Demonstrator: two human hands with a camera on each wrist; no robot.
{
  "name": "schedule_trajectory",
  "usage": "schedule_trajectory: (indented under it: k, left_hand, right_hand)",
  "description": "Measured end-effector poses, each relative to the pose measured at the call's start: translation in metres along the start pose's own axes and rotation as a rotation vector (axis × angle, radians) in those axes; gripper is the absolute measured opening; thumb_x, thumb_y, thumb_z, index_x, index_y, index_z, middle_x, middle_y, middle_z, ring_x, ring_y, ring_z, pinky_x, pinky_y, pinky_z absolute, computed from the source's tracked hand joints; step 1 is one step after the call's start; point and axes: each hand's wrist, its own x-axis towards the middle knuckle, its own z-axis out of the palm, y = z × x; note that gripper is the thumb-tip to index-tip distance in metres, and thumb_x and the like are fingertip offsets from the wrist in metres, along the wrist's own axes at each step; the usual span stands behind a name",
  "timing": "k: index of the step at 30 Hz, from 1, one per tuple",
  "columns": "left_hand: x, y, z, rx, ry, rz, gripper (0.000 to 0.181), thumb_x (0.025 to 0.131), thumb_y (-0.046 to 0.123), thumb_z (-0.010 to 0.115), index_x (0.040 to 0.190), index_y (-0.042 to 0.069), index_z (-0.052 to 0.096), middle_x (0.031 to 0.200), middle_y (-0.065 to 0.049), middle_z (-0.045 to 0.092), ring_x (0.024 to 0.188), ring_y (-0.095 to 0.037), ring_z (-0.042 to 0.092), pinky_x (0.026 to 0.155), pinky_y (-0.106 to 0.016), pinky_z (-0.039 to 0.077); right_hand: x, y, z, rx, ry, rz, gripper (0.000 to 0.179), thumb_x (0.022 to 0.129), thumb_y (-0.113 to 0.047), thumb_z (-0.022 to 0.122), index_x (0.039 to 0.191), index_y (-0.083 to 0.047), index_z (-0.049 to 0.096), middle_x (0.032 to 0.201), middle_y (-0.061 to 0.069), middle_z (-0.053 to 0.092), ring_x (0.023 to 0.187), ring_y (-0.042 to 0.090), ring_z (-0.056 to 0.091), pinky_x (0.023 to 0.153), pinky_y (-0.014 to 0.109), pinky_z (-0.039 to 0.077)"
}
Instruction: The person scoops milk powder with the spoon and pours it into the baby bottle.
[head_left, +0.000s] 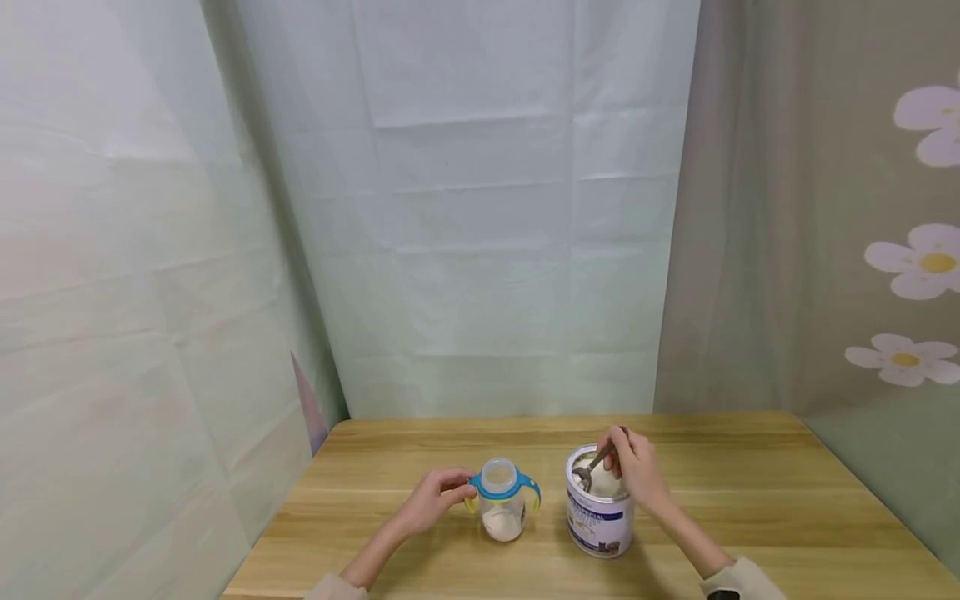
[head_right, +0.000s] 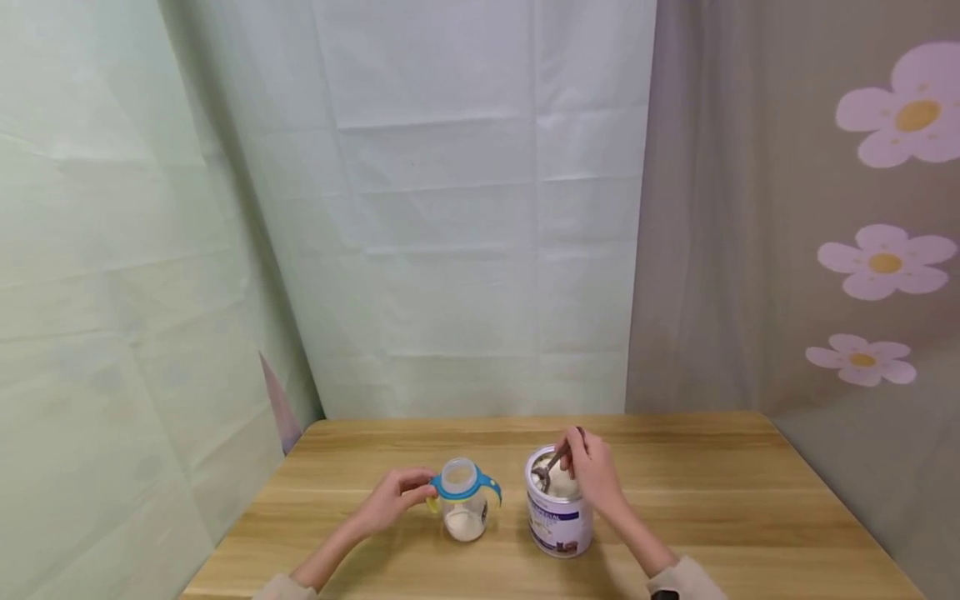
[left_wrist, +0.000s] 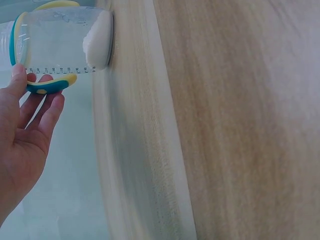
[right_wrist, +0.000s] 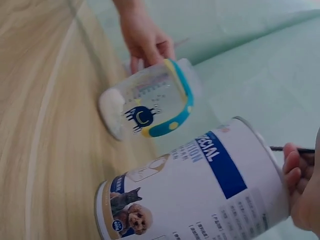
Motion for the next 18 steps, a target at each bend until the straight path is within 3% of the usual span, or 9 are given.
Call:
schedule_trajectory:
  k: [4,7,10,14,18]
  left_hand:
    - [-0.001,0.001,0.000,-0.001,0.000,-0.011,0.025,0.097,0.023,0.058,0.115,0.009,0.067,0.106,-0.011,0.070,0.095,-0.009,0.064,0.085,-0.033,0.057]
    - [-0.001,0.001,0.000,-0.004,-0.002,-0.017,0.025,0.097,0.023,0.058,0.115,0.009,0.066,0.107,-0.011,0.070,0.096,-0.009,0.064,0.086,-0.033,0.057]
    - [-0.001,0.002,0.000,-0.003,0.000,-0.016,0.025,0.097,0.022,0.058,0.116,0.009,0.066,0.107,-0.011,0.070,0.097,-0.010,0.064,0.086,-0.034,0.057]
    - [0.000,0.002,0.000,-0.004,0.001,-0.011,0.025,0.096,0.022,0.058,0.116,0.008,0.066,0.108,-0.011,0.070,0.098,-0.015,0.066,0.086,-0.034,0.057]
    - [-0.001,0.002,-0.001,-0.009,0.000,-0.010,0.025,0.096,0.021,0.059,0.116,0.008,0.066,0.108,-0.012,0.071,0.098,-0.018,0.066,0.085,-0.034,0.057]
  right_hand:
    - [0.003,0.000,-0.008,0.088,0.011,0.133,0.037,0.104,-0.011,0.035,0.087,0.012,0.059,0.056,0.001,0.054,0.044,0.007,0.045,0.041,0.022,0.040]
    - [0.005,-0.001,-0.015,0.109,0.031,0.169,0.033,0.104,-0.011,0.038,0.091,0.014,0.056,0.057,0.000,0.055,0.044,0.007,0.047,0.041,0.021,0.042]
    - [0.008,-0.001,-0.022,0.127,0.038,0.205,0.029,0.103,-0.012,0.041,0.093,0.012,0.056,0.058,0.000,0.054,0.045,0.007,0.046,0.042,0.020,0.041]
    - [0.012,0.005,-0.032,0.181,0.035,0.321,0.026,0.103,-0.012,0.040,0.093,0.006,0.057,0.059,0.000,0.053,0.047,0.006,0.045,0.044,0.018,0.039]
    - [0.012,0.011,-0.040,0.298,0.028,0.416,0.028,0.102,-0.011,0.036,0.087,-0.001,0.057,0.059,-0.003,0.052,0.048,0.003,0.044,0.046,0.015,0.037]
